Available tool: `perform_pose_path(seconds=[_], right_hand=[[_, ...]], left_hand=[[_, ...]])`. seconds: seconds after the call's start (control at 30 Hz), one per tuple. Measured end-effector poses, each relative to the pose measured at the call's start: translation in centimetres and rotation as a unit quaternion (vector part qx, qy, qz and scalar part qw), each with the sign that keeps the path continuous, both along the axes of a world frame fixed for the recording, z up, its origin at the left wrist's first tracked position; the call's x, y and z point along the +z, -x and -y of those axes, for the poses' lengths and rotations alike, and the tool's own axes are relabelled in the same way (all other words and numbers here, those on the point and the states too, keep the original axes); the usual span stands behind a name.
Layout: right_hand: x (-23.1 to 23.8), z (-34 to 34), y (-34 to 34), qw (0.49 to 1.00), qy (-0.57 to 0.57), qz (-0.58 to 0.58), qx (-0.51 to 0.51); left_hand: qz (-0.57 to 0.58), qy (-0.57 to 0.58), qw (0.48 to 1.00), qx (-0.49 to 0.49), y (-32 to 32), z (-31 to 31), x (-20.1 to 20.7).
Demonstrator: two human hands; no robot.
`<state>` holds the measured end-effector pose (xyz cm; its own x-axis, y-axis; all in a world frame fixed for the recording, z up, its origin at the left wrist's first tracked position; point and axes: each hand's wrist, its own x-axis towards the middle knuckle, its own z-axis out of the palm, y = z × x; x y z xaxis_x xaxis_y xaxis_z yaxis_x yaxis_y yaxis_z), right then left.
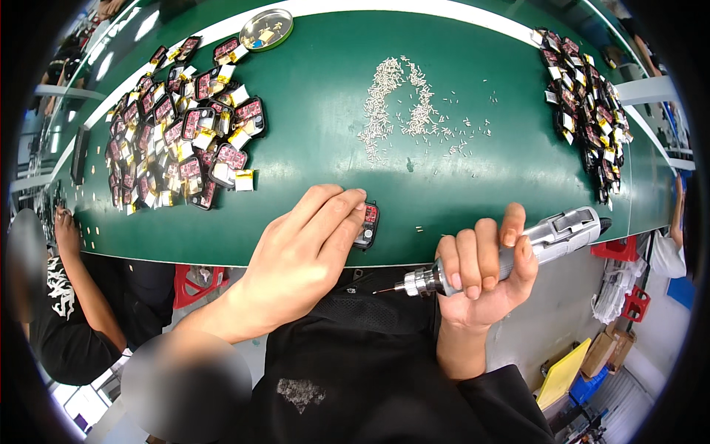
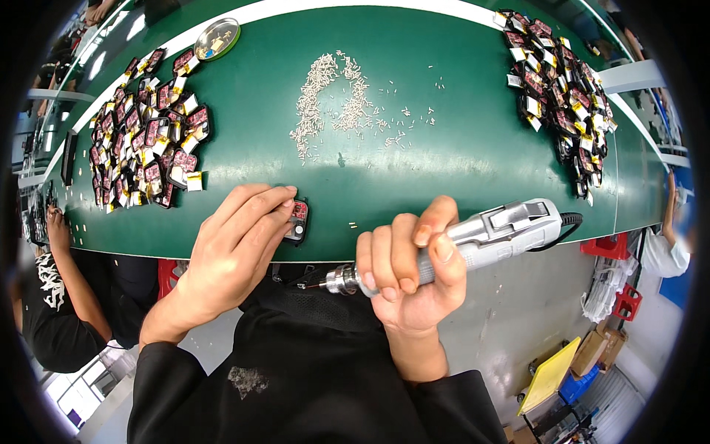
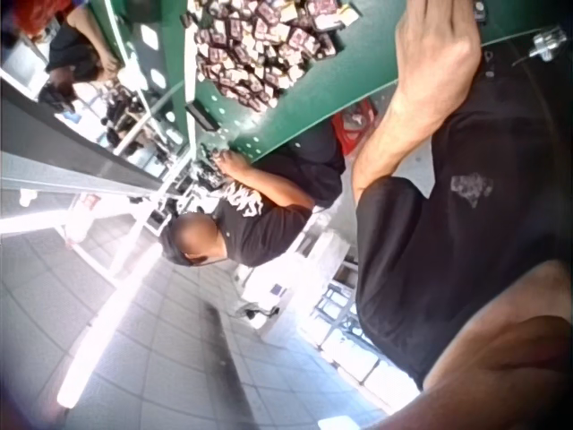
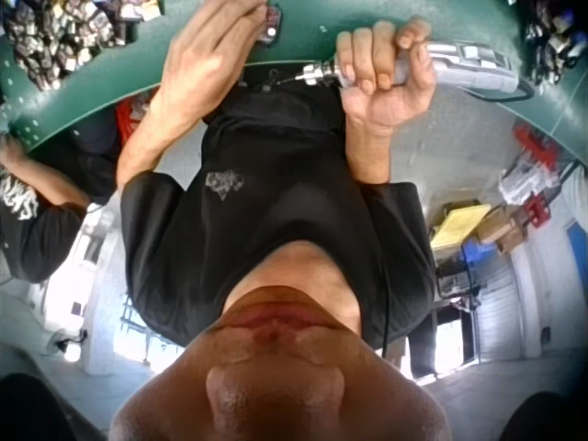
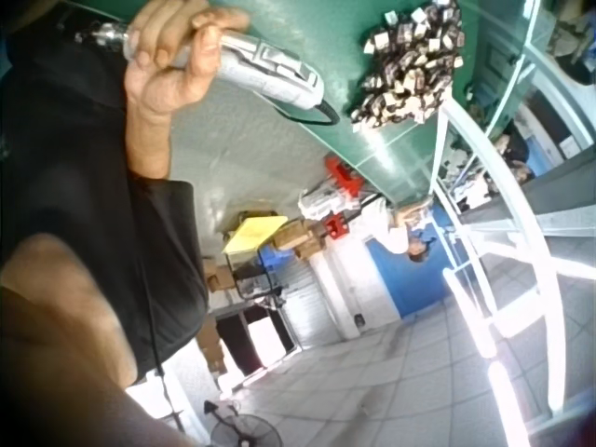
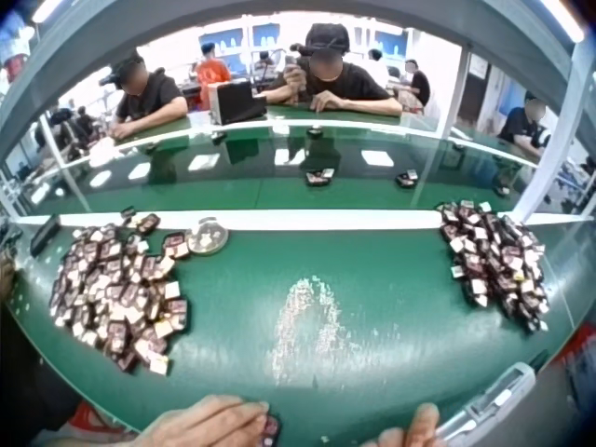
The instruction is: The person is using an electric screwdriver to assemble small electronic components on a factory assembly line.
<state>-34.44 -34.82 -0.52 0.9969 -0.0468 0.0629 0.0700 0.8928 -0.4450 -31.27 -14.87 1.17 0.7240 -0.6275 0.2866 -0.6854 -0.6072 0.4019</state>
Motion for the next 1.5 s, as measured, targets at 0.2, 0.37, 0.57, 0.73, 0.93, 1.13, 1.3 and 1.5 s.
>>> perform_pose_path(seconds=[0.2, 0.37, 0.57, 0.73, 0.93, 1.13, 1.3, 1.5], right_hand=[[-0.7, -3.0, 2.3, 0.997, 0.028, -0.053, 0.044], [-0.7, -5.2, 3.3, 0.988, 0.094, -0.122, 0.009], [-0.8, -5.3, 3.6, 0.968, 0.191, -0.165, -0.013], [-0.6, -4.6, 3.5, 0.973, 0.165, -0.158, 0.017], [1.9, 0.4, 1.3, 0.982, 0.181, 0.012, 0.062], [3.8, 2.2, -2.4, 0.975, 0.198, 0.099, 0.028], [2.8, 2.1, -3.7, 0.970, 0.206, 0.115, 0.063], [2.1, 1.7, -3.9, 0.969, 0.222, 0.097, 0.046]], left_hand=[[0.141, -0.021, 0.989, -0.047, 0.3, 1.2, -1.3], [0.175, -0.021, 0.982, -0.072, 0.5, 1.9, -1.7], [0.161, -0.048, 0.983, -0.075, 0.9, 2.3, -1.1], [0.174, -0.112, 0.975, -0.080, 1.3, 2.5, -0.7], [0.101, -0.094, 0.986, -0.094, 1.8, 2.0, -0.7], [0.075, -0.107, 0.987, -0.090, 2.1, 2.0, -0.3], [0.088, -0.111, 0.987, -0.074, 2.2, 2.2, -0.5], [0.104, -0.119, 0.984, -0.082, 1.8, 2.1, -0.6]])
